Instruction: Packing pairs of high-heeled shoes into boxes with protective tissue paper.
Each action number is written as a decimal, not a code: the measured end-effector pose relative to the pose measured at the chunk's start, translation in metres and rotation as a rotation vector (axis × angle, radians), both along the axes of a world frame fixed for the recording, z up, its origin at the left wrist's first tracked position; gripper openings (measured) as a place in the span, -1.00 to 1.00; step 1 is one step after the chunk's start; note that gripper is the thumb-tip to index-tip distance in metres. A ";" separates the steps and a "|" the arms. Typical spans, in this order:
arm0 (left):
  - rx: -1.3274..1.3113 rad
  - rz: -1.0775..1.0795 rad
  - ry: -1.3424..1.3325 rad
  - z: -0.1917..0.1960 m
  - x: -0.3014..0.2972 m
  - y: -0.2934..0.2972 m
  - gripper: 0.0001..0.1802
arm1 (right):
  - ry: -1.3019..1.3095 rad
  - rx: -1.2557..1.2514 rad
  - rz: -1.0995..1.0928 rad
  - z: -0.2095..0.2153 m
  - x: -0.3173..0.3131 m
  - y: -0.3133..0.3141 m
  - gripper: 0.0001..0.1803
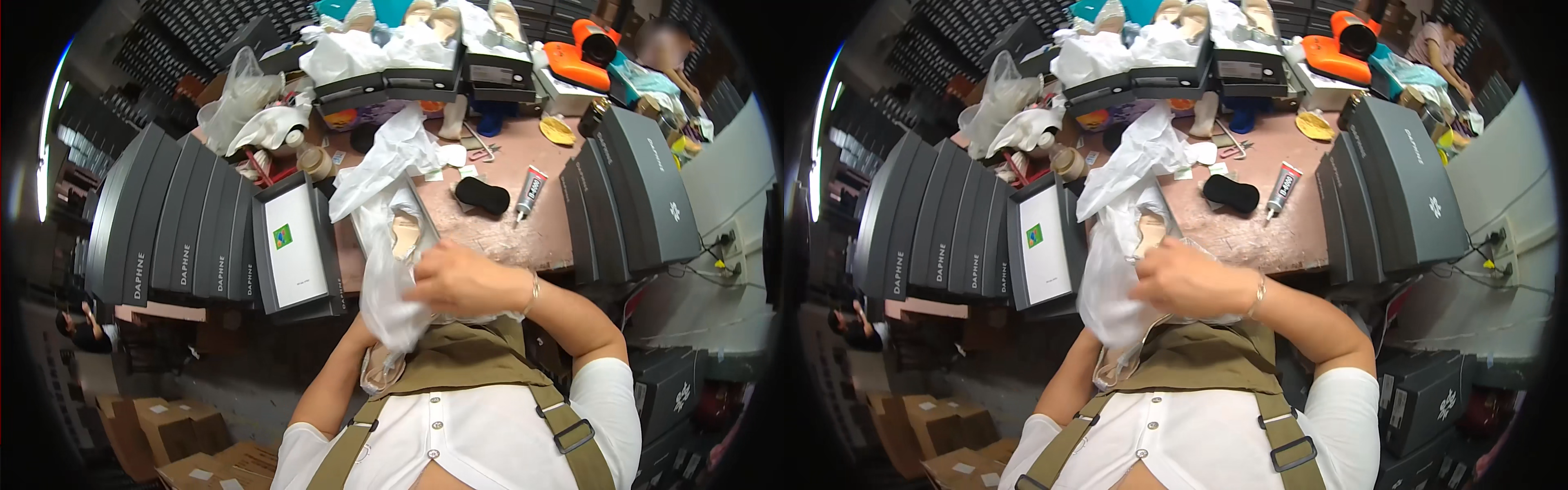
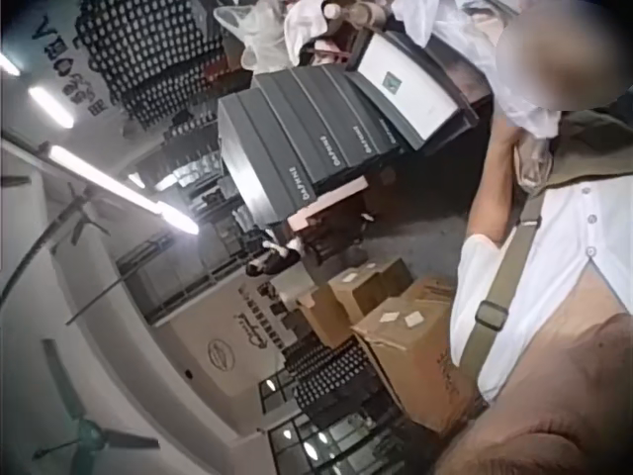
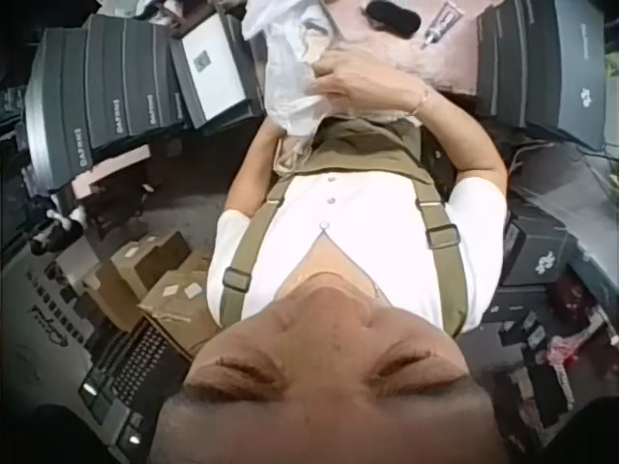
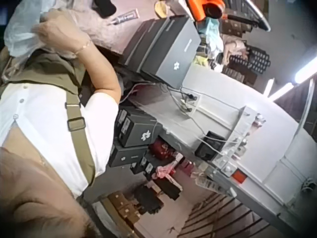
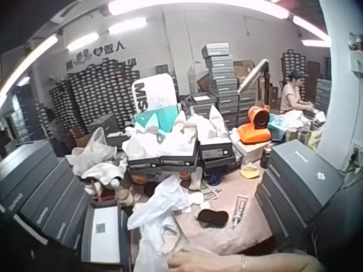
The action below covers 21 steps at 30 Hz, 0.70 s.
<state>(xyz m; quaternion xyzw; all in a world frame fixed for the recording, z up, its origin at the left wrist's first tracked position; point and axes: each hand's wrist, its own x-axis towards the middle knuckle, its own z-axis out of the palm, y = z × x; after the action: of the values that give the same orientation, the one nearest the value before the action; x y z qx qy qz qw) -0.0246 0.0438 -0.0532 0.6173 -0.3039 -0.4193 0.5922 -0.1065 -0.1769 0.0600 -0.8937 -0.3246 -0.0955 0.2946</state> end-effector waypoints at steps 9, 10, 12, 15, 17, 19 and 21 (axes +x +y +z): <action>-0.176 0.245 0.552 -0.003 -0.009 -0.004 -0.31 | 0.081 -0.483 -0.144 -0.045 -0.019 0.028 -0.86; -0.214 0.231 0.650 0.002 -0.009 -0.003 -0.28 | 0.102 -0.500 -0.143 -0.047 -0.019 0.030 -0.85; -0.406 0.171 0.914 0.005 -0.007 -0.001 -0.29 | 0.125 -0.483 -0.214 -0.045 -0.019 0.032 -0.88; -0.237 0.178 0.658 0.012 -0.006 -0.010 -0.30 | 0.171 -0.506 -0.282 -0.043 -0.018 0.049 -0.86; -0.067 0.144 0.309 -0.008 0.001 -0.012 -0.31 | 0.255 -0.414 -0.252 -0.034 -0.022 0.044 -0.79; -0.059 0.143 0.374 -0.008 0.001 -0.008 -0.34 | 0.377 -0.182 -0.153 -0.009 -0.026 0.028 -0.66; -0.089 0.126 0.384 -0.003 -0.003 0.000 -0.35 | 0.392 0.179 -0.312 0.001 -0.027 -0.012 -0.37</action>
<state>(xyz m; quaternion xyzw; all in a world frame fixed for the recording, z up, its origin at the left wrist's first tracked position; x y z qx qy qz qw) -0.0271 0.0438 -0.0562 0.5170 -0.1645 -0.4774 0.6912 -0.1334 -0.1885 0.0615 -0.9047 -0.1096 0.0069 0.4117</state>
